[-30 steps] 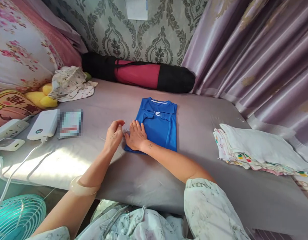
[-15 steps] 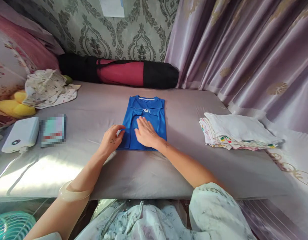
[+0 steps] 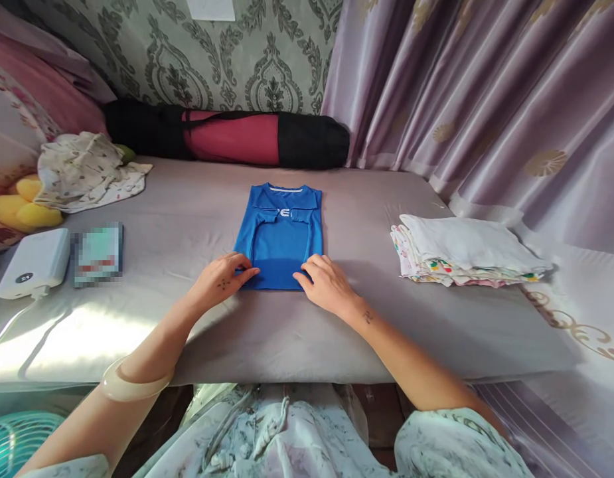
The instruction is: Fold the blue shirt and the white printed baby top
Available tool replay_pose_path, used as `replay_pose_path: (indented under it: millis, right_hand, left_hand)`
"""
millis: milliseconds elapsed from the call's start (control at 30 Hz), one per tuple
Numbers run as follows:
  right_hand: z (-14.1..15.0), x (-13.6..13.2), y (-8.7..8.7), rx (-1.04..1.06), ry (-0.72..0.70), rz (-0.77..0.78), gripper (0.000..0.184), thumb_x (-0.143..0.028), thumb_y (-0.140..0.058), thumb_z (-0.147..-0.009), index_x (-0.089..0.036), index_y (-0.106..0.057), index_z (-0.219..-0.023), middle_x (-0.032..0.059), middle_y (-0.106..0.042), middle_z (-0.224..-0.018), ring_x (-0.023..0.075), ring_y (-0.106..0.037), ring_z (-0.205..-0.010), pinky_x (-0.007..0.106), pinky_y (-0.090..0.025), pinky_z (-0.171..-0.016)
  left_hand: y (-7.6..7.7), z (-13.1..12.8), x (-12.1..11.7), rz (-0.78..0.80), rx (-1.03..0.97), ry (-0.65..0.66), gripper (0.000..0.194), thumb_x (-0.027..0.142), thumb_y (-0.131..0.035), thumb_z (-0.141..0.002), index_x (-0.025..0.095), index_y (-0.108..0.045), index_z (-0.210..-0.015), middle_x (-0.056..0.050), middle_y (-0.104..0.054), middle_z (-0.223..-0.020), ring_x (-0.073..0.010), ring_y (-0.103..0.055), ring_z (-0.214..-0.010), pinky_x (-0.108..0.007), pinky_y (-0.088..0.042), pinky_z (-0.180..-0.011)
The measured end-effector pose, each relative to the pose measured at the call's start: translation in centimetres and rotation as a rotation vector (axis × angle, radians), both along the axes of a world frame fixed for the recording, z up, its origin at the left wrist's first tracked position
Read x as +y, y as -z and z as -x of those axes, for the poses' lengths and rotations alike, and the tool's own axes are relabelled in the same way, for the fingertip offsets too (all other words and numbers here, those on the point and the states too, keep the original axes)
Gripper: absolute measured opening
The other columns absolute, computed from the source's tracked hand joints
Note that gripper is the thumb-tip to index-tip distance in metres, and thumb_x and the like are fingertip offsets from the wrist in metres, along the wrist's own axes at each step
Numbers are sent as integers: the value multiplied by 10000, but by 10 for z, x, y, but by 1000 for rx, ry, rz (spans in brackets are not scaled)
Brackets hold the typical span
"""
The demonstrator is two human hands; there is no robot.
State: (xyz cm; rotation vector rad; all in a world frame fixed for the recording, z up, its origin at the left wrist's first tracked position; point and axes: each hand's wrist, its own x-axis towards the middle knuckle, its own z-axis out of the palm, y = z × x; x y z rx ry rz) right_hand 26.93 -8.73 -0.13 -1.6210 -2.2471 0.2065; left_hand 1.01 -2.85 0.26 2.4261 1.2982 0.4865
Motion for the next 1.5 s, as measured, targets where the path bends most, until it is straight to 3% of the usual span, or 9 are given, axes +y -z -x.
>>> replay_pose_path:
  millis: [233, 400, 600, 767, 1000, 1133, 1300, 1400, 1500]
  right_hand:
    - [-7, -17, -10, -114, -118, 25, 381, -387, -570, -925, -225, -589, -1269, 92, -591, -1226, 254, -551, -1123, 417, -487, -963]
    - [-12, -13, -10, -175, -192, 19, 320, -346, -534, -952, -203, -626, -1223, 112, -622, -1189, 257, -574, -1106, 420, -493, -955]
    - [-6, -17, -12, -306, -231, 29, 334, -250, -390, -999, -132, -611, -1220, 156, -642, -1192, 264, -597, -1107, 417, -493, -963]
    - [-13, -16, -16, -214, -204, 83, 555, -39, -352, -881, -148, -439, -1418, 128, -607, -1294, 237, -577, -1172, 413, -501, -973]
    - [-25, -5, -14, -106, -190, 55, 618, -36, -419, -782, -159, -519, -1379, 102, -526, -1420, 224, -470, -1320, 438, -393, -1114]
    - [-27, 1, -16, -45, -191, 111, 493, -90, -439, -824, -226, -643, -1252, 53, -608, -1336, 218, -540, -1256, 432, -413, -1093]
    - [-30, 12, -17, 174, -59, 136, 345, -237, -448, -904, -246, -681, -1158, 24, -684, -1204, 185, -642, -1063, 323, -497, -936]
    - [-33, 22, -15, 205, 66, 163, 304, -349, -445, -921, -206, -703, -992, 23, -724, -893, 168, -643, -763, 275, -488, -704]
    - [-36, 32, -11, 199, 150, 144, 313, -404, -449, -911, -194, -669, -838, -11, -627, -662, 142, -535, -603, 250, -395, -593]
  left_hand:
    - [4, 19, -7, -21, 63, 233, 478, 562, -544, -873, 209, -623, -1185, -108, -598, -1230, -263, -563, -1129, -397, -453, -982]
    - [2, 21, -7, -68, 118, 292, 381, 464, -465, -942, 216, -643, -1170, -106, -630, -1173, -249, -581, -1091, -382, -468, -967]
    - [-1, 14, -13, -137, 185, 289, 276, 296, -426, -939, 218, -663, -1059, -100, -673, -1019, -232, -610, -986, -348, -500, -891]
    - [-6, 18, -10, -123, 189, 281, 425, 107, -447, -814, 217, -608, -1192, -101, -657, -1164, -238, -605, -1067, -375, -493, -936]
    - [-3, 36, 6, -22, 77, 215, 491, 154, -460, -765, 224, -608, -1229, -83, -637, -1245, -244, -576, -1158, -397, -458, -1014]
    - [-4, 38, 16, 80, -62, 153, 378, 221, -477, -777, 245, -683, -1094, -66, -699, -1110, -230, -618, -1066, -353, -491, -937]
    - [-10, 34, 25, 220, -163, -23, 330, 463, -490, -830, 218, -701, -894, -28, -679, -795, -164, -581, -677, -244, -456, -605]
    - [-8, 32, 32, 268, -194, -115, 365, 520, -498, -814, 194, -621, -706, 26, -508, -562, -116, -431, -531, -226, -338, -510]
    - [-5, 29, 38, 304, -255, -184, 378, 539, -497, -803, 196, -573, -666, 43, -421, -528, -107, -358, -511, -234, -268, -490]
